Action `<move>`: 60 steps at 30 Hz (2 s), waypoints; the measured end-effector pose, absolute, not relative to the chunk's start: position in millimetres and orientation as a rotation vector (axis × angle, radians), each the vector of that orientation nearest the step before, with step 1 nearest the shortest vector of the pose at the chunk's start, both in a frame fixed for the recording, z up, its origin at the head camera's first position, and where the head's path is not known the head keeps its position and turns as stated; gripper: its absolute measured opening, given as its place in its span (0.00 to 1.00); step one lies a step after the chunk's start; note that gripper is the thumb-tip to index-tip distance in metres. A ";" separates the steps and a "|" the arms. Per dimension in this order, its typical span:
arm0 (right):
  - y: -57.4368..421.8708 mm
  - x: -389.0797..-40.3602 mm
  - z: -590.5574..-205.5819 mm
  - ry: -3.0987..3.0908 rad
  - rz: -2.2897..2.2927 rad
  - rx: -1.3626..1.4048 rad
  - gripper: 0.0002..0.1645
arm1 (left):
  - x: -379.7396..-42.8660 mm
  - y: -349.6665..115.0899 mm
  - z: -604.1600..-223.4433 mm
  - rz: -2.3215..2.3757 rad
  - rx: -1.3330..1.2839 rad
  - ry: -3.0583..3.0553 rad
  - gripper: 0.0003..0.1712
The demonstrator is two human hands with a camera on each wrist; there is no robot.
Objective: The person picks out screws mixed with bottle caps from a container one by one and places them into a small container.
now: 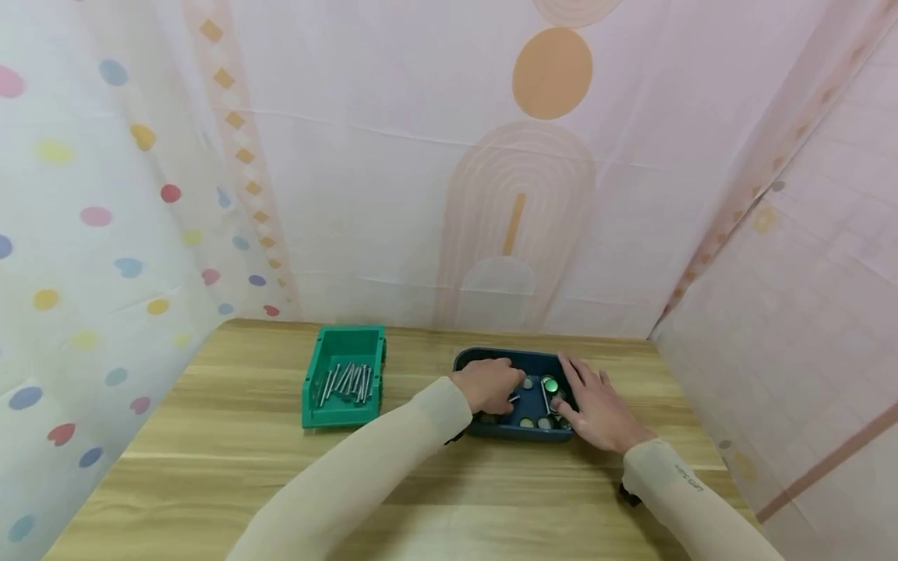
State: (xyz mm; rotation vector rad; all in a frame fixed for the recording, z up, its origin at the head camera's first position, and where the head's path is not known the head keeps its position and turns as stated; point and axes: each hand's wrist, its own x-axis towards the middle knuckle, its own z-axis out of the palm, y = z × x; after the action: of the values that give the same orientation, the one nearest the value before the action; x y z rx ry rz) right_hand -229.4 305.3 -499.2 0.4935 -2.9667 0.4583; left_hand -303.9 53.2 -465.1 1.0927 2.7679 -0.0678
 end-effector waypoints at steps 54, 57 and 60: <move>302.3 -228.0 -498.2 -2.947 0.460 0.495 0.51 | -279.0 50.9 -446.8 0.221 0.969 2.729 0.18; 302.4 -228.0 -497.6 -2.946 0.457 0.498 0.51 | -271.6 44.7 -440.2 0.267 0.979 2.754 0.20; 302.4 -227.9 -497.4 -2.952 0.448 0.497 0.51 | -263.1 37.2 -428.9 0.321 0.955 2.765 0.20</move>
State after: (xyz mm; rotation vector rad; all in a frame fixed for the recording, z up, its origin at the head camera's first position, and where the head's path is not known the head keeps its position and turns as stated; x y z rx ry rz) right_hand -227.9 302.4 -497.4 0.4972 -2.9515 0.4477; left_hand -263.1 37.2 -428.9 0.9551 2.7655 0.3213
